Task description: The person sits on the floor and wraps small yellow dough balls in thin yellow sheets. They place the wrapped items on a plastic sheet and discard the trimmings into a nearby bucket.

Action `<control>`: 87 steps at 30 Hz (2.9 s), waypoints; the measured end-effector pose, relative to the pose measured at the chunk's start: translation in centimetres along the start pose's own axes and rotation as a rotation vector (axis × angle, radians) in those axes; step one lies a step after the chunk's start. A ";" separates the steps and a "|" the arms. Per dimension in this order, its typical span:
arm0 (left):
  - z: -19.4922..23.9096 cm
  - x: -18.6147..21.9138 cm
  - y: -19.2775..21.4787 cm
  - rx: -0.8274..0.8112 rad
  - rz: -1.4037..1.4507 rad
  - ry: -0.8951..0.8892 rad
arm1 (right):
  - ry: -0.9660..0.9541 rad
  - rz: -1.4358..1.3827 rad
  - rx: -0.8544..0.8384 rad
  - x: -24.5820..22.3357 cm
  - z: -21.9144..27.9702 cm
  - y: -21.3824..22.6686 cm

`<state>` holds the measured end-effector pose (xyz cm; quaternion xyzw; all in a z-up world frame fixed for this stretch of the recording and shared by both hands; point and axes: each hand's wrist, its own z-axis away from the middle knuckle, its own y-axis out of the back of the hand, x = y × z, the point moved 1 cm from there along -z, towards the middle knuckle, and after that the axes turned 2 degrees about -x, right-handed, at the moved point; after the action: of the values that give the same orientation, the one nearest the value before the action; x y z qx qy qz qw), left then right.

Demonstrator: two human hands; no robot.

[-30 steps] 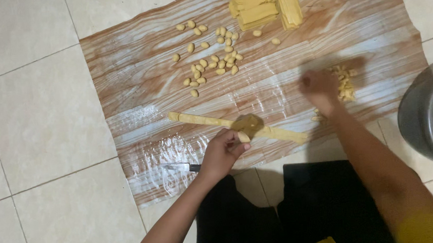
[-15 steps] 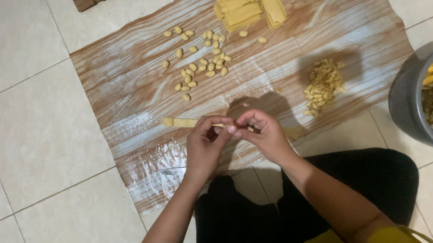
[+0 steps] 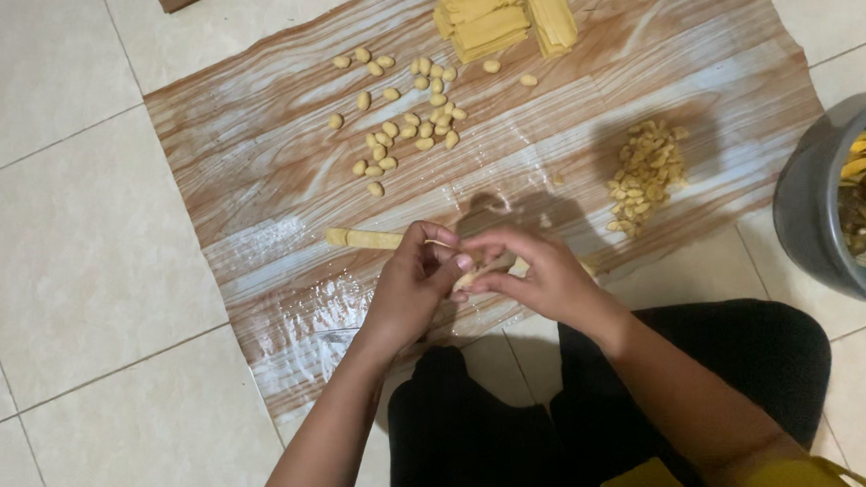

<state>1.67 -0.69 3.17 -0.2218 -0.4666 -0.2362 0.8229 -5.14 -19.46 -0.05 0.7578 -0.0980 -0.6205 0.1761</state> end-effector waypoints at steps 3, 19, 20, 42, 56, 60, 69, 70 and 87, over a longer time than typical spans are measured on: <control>0.6 0.6 -0.1 -0.004 -0.193 0.013 | -0.016 0.108 -0.009 1.4 0.3 0.4; 1.0 0.7 -0.1 -0.133 0.133 -0.098 | -0.086 -0.382 -0.063 1.1 0.9 0.9; 0.9 0.9 -0.2 -0.091 0.086 -0.092 | -0.086 -0.294 -0.023 0.7 0.9 1.0; -2.8 -2.9 -0.5 0.047 -0.479 -0.180 | -0.436 -0.130 -0.060 3.6 0.5 0.2; -1.0 -6.4 -0.3 -0.020 -0.579 0.044 | -0.310 0.735 0.269 19.1 0.2 4.3; -0.6 -4.9 -0.8 0.024 -0.379 -0.087 | -0.368 0.631 0.176 18.3 -0.5 3.2; 0.3 0.3 -0.7 0.285 -0.284 -0.390 | -0.295 -0.985 0.173 3.4 0.1 -2.4; 0.5 0.8 -0.7 0.324 -0.190 -0.295 | -0.313 -1.003 0.164 2.2 0.2 -2.3; 1.1 1.5 -0.5 -0.075 0.039 -0.114 | 0.034 0.111 0.085 -3.2 0.0 1.3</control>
<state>1.31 -0.70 5.08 -0.2744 -0.4992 -0.2246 0.7906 -5.70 -19.48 3.37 0.7684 -0.1635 -0.5921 0.1796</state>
